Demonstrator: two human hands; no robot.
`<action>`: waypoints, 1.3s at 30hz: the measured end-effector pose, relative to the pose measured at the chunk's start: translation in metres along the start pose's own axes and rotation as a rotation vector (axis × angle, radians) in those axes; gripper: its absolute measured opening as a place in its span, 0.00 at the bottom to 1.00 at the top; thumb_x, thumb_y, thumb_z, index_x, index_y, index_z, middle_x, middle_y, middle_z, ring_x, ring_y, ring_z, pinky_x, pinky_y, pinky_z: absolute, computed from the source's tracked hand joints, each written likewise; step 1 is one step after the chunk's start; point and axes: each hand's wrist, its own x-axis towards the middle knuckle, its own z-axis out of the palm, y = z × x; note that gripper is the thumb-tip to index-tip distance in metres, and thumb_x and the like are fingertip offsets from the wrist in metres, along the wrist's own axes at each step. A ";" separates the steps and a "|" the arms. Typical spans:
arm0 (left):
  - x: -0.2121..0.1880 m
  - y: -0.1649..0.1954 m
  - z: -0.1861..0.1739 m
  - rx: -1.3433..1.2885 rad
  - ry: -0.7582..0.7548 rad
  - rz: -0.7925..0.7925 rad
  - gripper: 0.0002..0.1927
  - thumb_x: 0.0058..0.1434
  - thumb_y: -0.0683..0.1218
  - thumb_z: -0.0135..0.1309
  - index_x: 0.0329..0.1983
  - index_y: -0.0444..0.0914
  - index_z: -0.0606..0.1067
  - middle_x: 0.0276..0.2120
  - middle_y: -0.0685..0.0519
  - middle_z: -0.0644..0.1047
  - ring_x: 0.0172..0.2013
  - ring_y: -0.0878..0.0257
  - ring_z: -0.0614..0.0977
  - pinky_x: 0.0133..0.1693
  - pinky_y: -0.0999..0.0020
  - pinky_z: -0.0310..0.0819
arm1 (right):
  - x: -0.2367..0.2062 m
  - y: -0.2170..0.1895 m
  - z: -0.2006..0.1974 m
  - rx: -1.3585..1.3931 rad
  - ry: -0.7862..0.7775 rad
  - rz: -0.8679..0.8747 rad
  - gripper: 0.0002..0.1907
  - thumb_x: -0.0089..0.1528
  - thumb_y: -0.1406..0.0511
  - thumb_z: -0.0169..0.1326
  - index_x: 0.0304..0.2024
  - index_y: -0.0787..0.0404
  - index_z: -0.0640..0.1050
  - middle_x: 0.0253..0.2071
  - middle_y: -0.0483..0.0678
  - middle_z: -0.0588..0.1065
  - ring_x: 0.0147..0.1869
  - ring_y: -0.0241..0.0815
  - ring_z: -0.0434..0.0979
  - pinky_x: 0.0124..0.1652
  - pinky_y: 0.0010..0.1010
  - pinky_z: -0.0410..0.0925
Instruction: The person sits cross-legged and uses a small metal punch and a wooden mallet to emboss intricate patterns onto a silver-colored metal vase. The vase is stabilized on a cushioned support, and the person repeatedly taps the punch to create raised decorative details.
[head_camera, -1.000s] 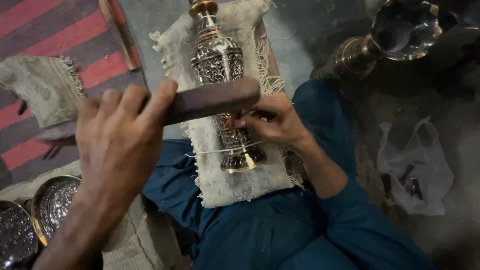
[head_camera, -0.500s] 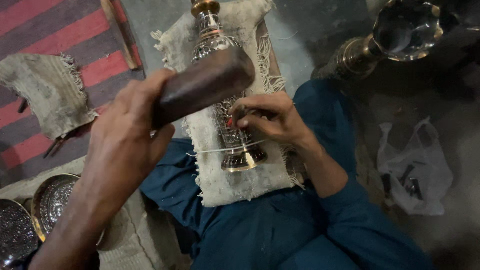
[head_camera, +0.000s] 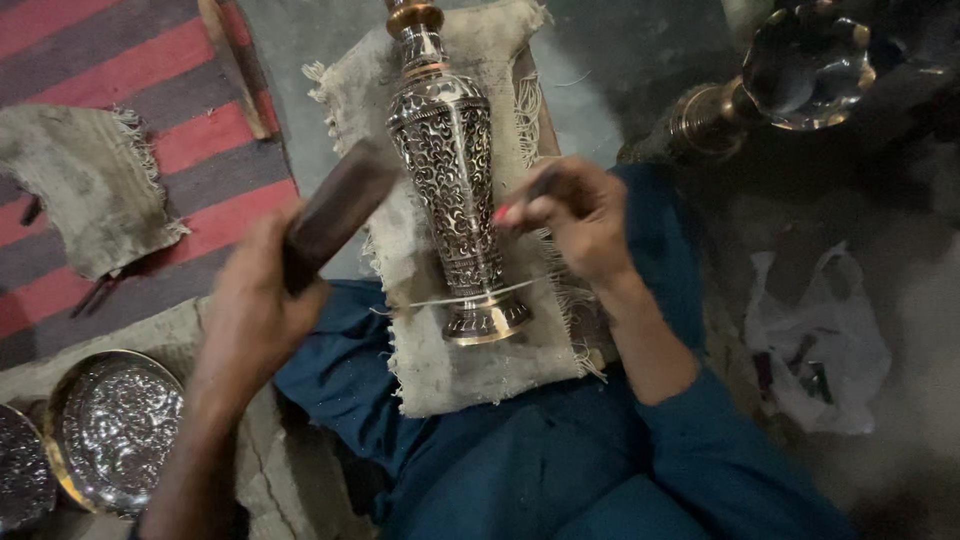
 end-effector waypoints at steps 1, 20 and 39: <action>-0.001 -0.017 0.013 -0.158 -0.036 -0.053 0.34 0.53 0.38 0.60 0.65 0.37 0.66 0.43 0.40 0.78 0.45 0.45 0.82 0.47 0.52 0.74 | 0.002 -0.002 -0.006 0.019 0.055 -0.015 0.07 0.72 0.70 0.55 0.53 0.65 0.77 0.41 0.51 0.81 0.45 0.43 0.86 0.49 0.39 0.82; -0.007 0.097 0.095 0.162 0.231 0.867 0.09 0.60 0.45 0.52 0.41 0.37 0.76 0.41 0.45 0.79 0.49 0.52 0.80 0.62 0.51 0.70 | -0.024 -0.006 0.040 -0.239 0.434 0.212 0.12 0.69 0.73 0.56 0.55 0.66 0.73 0.42 0.52 0.81 0.49 0.42 0.83 0.50 0.32 0.78; -0.012 -0.072 0.066 -0.374 0.288 0.285 0.22 0.60 0.46 0.61 0.56 0.33 0.73 0.52 0.38 0.78 0.55 0.43 0.77 0.58 0.53 0.70 | 0.034 -0.042 0.104 -0.712 -0.189 0.309 0.13 0.64 0.75 0.60 0.52 0.69 0.78 0.44 0.51 0.83 0.48 0.38 0.86 0.48 0.24 0.78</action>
